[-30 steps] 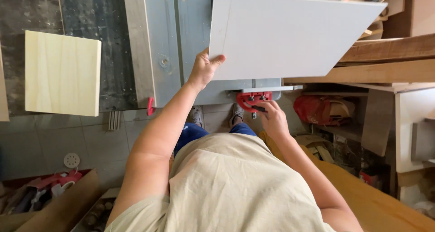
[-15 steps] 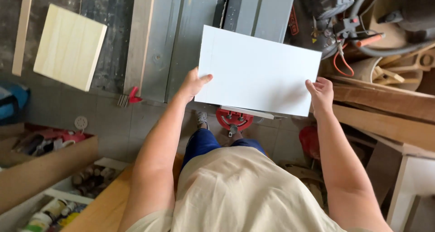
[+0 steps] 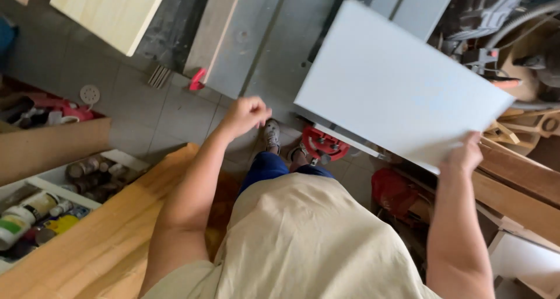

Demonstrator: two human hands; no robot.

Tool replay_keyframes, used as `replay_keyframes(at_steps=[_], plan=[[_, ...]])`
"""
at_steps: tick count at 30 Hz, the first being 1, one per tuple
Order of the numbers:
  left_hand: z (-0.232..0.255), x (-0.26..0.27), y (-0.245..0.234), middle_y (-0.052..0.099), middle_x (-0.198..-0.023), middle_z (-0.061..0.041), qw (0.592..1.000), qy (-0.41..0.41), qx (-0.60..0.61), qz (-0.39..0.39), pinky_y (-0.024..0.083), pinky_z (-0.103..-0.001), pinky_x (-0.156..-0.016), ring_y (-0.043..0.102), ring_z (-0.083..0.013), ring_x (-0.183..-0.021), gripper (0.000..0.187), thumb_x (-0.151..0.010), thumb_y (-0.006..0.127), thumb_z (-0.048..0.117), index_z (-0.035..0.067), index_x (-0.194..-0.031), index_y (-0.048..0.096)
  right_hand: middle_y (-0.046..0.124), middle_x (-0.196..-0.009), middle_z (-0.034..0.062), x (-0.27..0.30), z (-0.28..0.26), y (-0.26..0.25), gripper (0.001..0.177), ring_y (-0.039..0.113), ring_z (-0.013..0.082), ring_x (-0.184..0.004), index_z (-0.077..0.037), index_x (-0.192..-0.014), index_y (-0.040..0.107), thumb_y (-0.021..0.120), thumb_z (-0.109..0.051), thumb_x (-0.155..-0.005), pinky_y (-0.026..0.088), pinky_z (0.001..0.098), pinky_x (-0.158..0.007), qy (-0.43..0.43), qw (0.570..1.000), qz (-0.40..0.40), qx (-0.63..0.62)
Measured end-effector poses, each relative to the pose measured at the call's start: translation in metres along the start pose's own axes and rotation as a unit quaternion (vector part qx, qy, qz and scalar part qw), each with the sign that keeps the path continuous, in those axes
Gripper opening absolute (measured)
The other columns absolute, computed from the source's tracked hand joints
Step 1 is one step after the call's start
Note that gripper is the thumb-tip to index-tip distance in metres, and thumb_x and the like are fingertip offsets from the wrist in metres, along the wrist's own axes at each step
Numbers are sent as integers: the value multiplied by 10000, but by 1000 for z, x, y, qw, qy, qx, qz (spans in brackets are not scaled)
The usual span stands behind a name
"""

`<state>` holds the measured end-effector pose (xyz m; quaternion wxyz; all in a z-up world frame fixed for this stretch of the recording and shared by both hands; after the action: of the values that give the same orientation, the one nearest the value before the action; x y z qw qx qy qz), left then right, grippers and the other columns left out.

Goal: Aligning and preparing a board for cutting on a table saw using a miter gauge for precision

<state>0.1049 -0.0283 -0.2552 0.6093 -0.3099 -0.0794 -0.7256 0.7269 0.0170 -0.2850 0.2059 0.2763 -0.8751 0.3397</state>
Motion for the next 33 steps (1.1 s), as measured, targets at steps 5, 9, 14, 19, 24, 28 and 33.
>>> replay_keyframes(at_steps=[5, 9, 14, 19, 24, 28, 33], plan=[[-157, -12, -10, 792, -925, -34, 982, -187, 18, -30, 553, -308, -795, 711, -145, -798, 66, -981, 689, 179, 130, -988, 734, 602, -1586, 80, 101, -51, -46, 896, 655, 302, -1426, -163, -1510, 536, 456, -756, -844, 505, 553, -1193, -10, 998, -15, -60], [-208, -85, -11, 771, -959, -23, 977, -189, 103, 7, 553, -292, -785, 701, -148, -820, 150, -945, 698, 134, 141, -1082, 758, 732, -1509, -61, 115, -47, -89, 795, 785, 229, -1329, -363, -1392, 700, 501, -773, -741, 694, 515, -1088, -8, 988, 49, -144], [-212, -141, 9, 742, -915, -20, 979, -160, 115, -43, 536, -299, -758, 678, -150, -792, 103, -931, 695, 156, 142, -1024, 737, 621, -1590, -74, 95, -30, -149, 838, 644, 201, -1446, -403, -1439, 667, 363, -796, -764, 578, 448, -1190, -74, 989, 34, -124], [-210, -173, 30, 712, -870, -16, 981, -142, 105, -86, 519, -307, -732, 655, -152, -765, 66, -917, 692, 179, 142, -966, 716, 464, -1660, -57, 126, -23, -180, 893, 493, 214, -1508, -422, -1522, 548, 232, -805, -779, 434, 477, -1269, -77, 992, 85, -52], [-190, -175, 48, 683, -826, -12, 979, -130, 60, -143, 502, -314, -705, 632, -154, -737, 58, -903, 689, 201, 143, -908, 696, 609, -1569, -115, 135, -7, -192, 625, 634, 157, -1405, -413, -1411, 637, 404, -719, -919, 550, 434, -1196, -83, 983, 147, -67], [-176, -172, 64, 659, -790, -9, 978, -116, 28, -169, 489, -320, -684, 614, -155, -715, 81, -891, 687, 219, 144, -861, 679, 691, -1481, -159, 188, -11, -166, 611, 708, 116, -1315, -386, -1383, 645, 473, -736, -914, 636, 422, -1110, -32, 979, 190, -72], [-179, -156, 83, 629, -746, -5, 975, -99, -13, -200, 472, -327, -657, 591, -157, -687, 125, -877, 684, 241, 144, -803, 658, 671, -1446, -179, 204, 4, -178, 654, 681, 102, -1277, -313, -1378, 602, 547, -785, -929, 606, 369, -1117, 37, 963, 266, -18]])
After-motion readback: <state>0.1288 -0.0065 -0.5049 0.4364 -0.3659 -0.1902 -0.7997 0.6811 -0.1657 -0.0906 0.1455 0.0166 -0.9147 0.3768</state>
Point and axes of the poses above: each hand's wrist, its own x-axis away from the middle knuckle, its own y-axis out of the palm, z = x × y, the point moved 8 cm from there along -x, towards the middle knuckle
